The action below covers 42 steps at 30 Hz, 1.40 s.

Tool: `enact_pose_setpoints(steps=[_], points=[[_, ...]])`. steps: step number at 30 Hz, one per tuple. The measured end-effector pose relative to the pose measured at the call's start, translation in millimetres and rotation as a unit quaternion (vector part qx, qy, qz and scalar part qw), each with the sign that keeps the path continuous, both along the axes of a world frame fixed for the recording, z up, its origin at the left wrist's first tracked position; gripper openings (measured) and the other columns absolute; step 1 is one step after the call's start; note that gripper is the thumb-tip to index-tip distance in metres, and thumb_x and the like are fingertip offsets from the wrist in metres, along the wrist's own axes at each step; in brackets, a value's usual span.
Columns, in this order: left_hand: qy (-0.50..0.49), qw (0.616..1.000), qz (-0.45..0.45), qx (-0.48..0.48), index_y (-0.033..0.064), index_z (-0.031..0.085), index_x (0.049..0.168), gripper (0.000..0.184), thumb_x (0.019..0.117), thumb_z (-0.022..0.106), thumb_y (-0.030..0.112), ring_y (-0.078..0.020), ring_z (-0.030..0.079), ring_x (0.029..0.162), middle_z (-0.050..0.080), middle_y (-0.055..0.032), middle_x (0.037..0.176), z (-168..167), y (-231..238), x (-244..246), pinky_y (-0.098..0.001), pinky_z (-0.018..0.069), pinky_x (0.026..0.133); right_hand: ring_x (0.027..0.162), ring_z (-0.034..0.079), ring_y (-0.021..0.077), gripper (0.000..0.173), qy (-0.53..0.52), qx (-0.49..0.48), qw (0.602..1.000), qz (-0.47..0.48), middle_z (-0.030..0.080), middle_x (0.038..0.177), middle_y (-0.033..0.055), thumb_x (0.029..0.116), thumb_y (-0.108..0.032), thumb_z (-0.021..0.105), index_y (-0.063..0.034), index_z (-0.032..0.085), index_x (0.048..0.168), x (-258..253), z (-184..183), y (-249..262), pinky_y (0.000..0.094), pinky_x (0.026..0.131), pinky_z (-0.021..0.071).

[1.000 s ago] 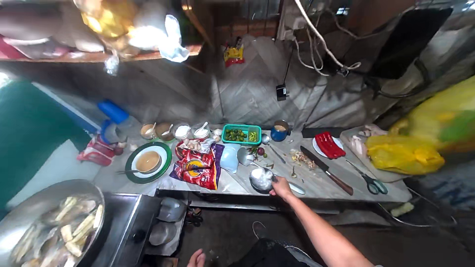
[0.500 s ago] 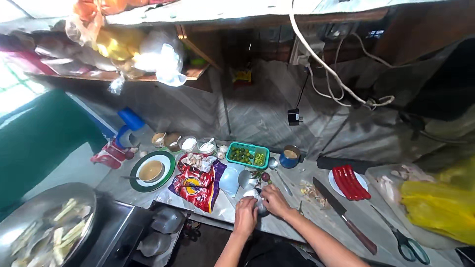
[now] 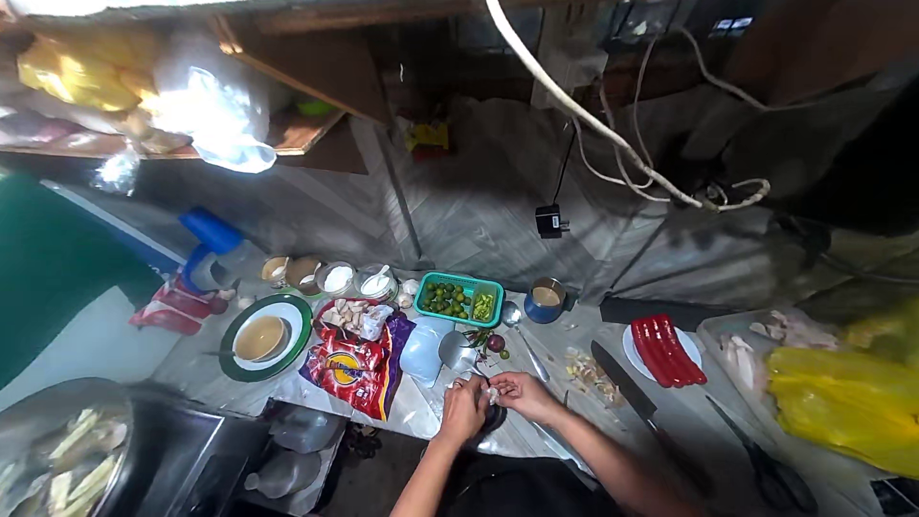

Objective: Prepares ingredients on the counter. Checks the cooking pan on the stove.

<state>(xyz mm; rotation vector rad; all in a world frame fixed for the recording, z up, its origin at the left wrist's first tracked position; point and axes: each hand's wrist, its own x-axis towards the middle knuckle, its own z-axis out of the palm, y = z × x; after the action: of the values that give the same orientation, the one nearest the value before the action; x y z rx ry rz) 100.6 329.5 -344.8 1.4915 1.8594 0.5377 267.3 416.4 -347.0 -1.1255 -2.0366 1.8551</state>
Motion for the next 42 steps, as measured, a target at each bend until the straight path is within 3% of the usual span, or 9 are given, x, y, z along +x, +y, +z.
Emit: enact_pose_setpoints(steps=[3, 8, 14, 19, 23, 26, 32, 38, 42], points=[[-0.044, 0.997, -0.020, -0.059, 0.0003, 0.062, 0.127, 0.033, 0.1012, 0.058, 0.020, -0.0411, 0.062, 0.114, 0.068, -0.0233, 0.115, 2.5, 4.3, -7.1, -0.0596, 0.0460, 0.101, 0.100, 0.069, 0.0232, 0.041, -0.036, 0.023, 0.997, 0.059, 0.070, 0.113, 0.0208, 0.0955, -0.005, 0.068, 0.0062, 0.057, 0.134, -6.2, 7.6, -1.0, 0.0380, 0.094, 0.0547], [-0.056, 0.987, -0.064, -0.137, -0.0035, 0.063, 0.125, 0.029, 0.1006, 0.059, 0.012, -0.0356, 0.066, 0.109, 0.068, -0.0239, 0.115, 24.9, 13.8, -18.6, -0.0536, 0.0491, 0.101, 0.092, 0.070, 0.0174, 0.044, 0.061, -0.020, 0.997, -0.039, 0.069, 0.107, 0.0168, 0.0896, 0.004, 0.070, 0.0090, 0.054, 0.130, -11.2, -1.5, -9.6, 0.0339, 0.087, 0.0581], [-0.089, 0.990, -0.054, -0.097, -0.0049, 0.061, 0.117, 0.027, 0.0948, 0.065, 0.010, -0.0325, 0.065, 0.095, 0.066, -0.0217, 0.101, 15.5, 10.3, -22.5, -0.0506, 0.0523, 0.090, 0.086, 0.070, 0.0102, 0.032, 0.106, -0.048, 0.985, -0.124, 0.071, 0.099, 0.0096, 0.0859, 0.008, 0.071, 0.0081, 0.061, 0.116, -9.1, -7.4, -10.0, 0.0278, 0.083, 0.0592], [-0.231, 0.964, -0.079, -0.106, -0.0061, 0.057, 0.130, 0.034, 0.0992, 0.059, 0.007, -0.0202, 0.065, 0.105, 0.066, -0.0187, 0.118, 14.5, 9.2, -36.5, -0.0371, 0.0514, 0.097, 0.082, 0.069, 0.0100, 0.023, 0.073, -0.048, 0.988, -0.123, 0.070, 0.097, 0.0105, 0.0902, 0.005, 0.070, 0.0085, 0.064, 0.112, -9.3, -5.4, -7.7, 0.0275, 0.080, 0.0594], [-0.241, 0.963, -0.069, -0.097, -0.0061, 0.062, 0.119, 0.026, 0.0973, 0.065, 0.008, -0.0134, 0.063, 0.090, 0.066, -0.0129, 0.105, 7.9, 10.1, -39.6, -0.0320, 0.0528, 0.087, 0.085, 0.071, 0.0105, 0.024, 0.102, -0.048, 0.983, -0.141, 0.072, 0.097, 0.0105, 0.0854, 0.009, 0.072, 0.0083, 0.065, 0.108, -11.7, -4.7, -11.2, 0.0276, 0.082, 0.0599], [-0.198, 0.975, -0.073, -0.075, -0.0061, 0.061, 0.122, 0.033, 0.0932, 0.070, 0.007, -0.0172, 0.066, 0.091, 0.068, -0.0150, 0.106, 6.2, 9.5, -32.9, -0.0350, 0.0545, 0.089, 0.086, 0.070, 0.0095, 0.024, 0.110, -0.041, 0.981, -0.154, 0.072, 0.097, 0.0106, 0.0836, 0.011, 0.072, 0.0085, 0.065, 0.107, -13.2, -5.9, -13.4, 0.0266, 0.082, 0.0596], [-0.094, 0.994, -0.046, -0.024, -0.0086, 0.061, 0.121, 0.029, 0.1017, 0.056, 0.012, -0.0323, 0.068, 0.094, 0.068, -0.0233, 0.102, 5.2, 2.8, -13.7, -0.0479, 0.0537, 0.091, 0.092, 0.070, 0.0113, 0.034, 0.137, -0.057, 0.983, -0.109, 0.071, 0.105, 0.0120, 0.0809, 0.010, 0.075, 0.0091, 0.064, 0.113, -9.4, -9.7, -13.7, 0.0271, 0.086, 0.0597], [-0.124, 0.990, -0.030, -0.052, -0.0061, 0.061, 0.125, 0.033, 0.0979, 0.063, 0.012, -0.0301, 0.068, 0.099, 0.068, -0.0217, 0.107, 9.3, 6.1, -14.2, -0.0470, 0.0532, 0.095, 0.089, 0.069, 0.0137, 0.034, 0.083, 0.003, 0.991, -0.105, 0.068, 0.101, 0.0146, 0.0841, 0.004, 0.075, 0.0099, 0.062, 0.116, -13.2, -10.0, -16.2, 0.0286, 0.083, 0.0587], [-0.072, 0.997, -0.002, -0.017, -0.0068, 0.064, 0.119, 0.028, 0.0943, 0.061, 0.007, -0.0349, 0.068, 0.102, 0.068, -0.0241, 0.109, 4.6, 3.7, -7.2, -0.0505, 0.0529, 0.095, 0.087, 0.068, 0.0109, 0.026, 0.077, 0.021, 0.992, -0.098, 0.069, 0.099, 0.0137, 0.0855, 0.006, 0.070, 0.0098, 0.065, 0.110, -13.1, -4.3, -20.1, 0.0263, 0.082, 0.0578]])
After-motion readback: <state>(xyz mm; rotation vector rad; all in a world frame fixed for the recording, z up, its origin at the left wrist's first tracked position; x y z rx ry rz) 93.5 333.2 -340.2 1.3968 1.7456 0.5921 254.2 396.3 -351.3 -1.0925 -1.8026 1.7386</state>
